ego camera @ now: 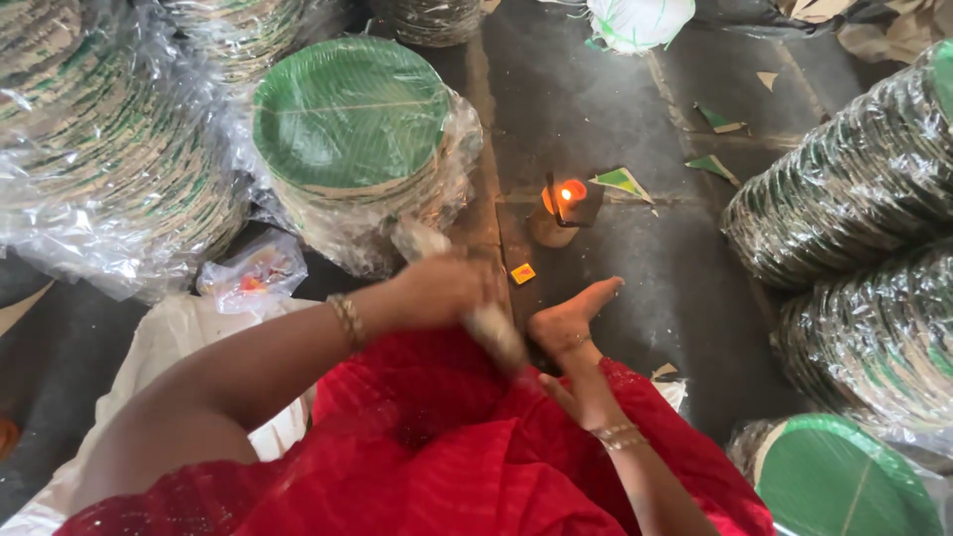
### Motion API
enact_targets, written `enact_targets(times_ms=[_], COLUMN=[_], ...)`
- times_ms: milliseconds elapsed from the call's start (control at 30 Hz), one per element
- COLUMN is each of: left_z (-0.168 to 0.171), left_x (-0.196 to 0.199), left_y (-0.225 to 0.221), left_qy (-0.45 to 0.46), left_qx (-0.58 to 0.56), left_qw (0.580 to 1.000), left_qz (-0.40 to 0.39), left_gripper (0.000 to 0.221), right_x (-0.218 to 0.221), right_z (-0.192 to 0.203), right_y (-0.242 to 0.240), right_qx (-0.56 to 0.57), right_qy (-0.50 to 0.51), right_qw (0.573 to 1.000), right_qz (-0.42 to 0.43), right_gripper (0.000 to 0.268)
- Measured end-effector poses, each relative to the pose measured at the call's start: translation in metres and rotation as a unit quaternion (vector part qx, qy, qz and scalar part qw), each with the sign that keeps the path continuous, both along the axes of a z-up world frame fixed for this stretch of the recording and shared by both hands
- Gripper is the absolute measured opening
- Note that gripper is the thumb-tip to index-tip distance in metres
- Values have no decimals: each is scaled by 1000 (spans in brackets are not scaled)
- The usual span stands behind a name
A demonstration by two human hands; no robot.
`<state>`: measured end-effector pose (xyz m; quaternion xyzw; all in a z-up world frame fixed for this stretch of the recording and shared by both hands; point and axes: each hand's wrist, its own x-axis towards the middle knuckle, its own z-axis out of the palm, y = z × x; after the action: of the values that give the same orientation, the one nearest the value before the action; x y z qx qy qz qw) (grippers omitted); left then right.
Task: The person wraps stacks of paper plates in plastic film by hand while sitting on the floor, occasionally using the heat from a candle to seal the plastic.
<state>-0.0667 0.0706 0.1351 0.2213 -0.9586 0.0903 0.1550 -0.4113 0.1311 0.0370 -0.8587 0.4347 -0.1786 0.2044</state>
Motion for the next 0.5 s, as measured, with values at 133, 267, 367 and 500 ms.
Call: enact_targets(times_ms=[133, 267, 367, 500], left_z=[30, 41, 51, 107], left_x=[-22, -98, -177, -208], left_y=[-23, -26, -25, 1], left_qy=[-22, 427, 523, 426], left_qx=[155, 214, 410, 531], left_qw=[967, 874, 747, 718], left_qz=[202, 88, 19, -142], left_gripper=[37, 51, 56, 101], right_x=[7, -9, -53, -169], right_z=[69, 103, 113, 122], right_y=[48, 75, 97, 127], right_qx=[-152, -197, -275, -317], right_qy=[-2, 118, 263, 387], right_qw=[983, 959, 893, 824], right_qz=[-102, -169, -241, -264], right_gripper=[65, 84, 71, 61])
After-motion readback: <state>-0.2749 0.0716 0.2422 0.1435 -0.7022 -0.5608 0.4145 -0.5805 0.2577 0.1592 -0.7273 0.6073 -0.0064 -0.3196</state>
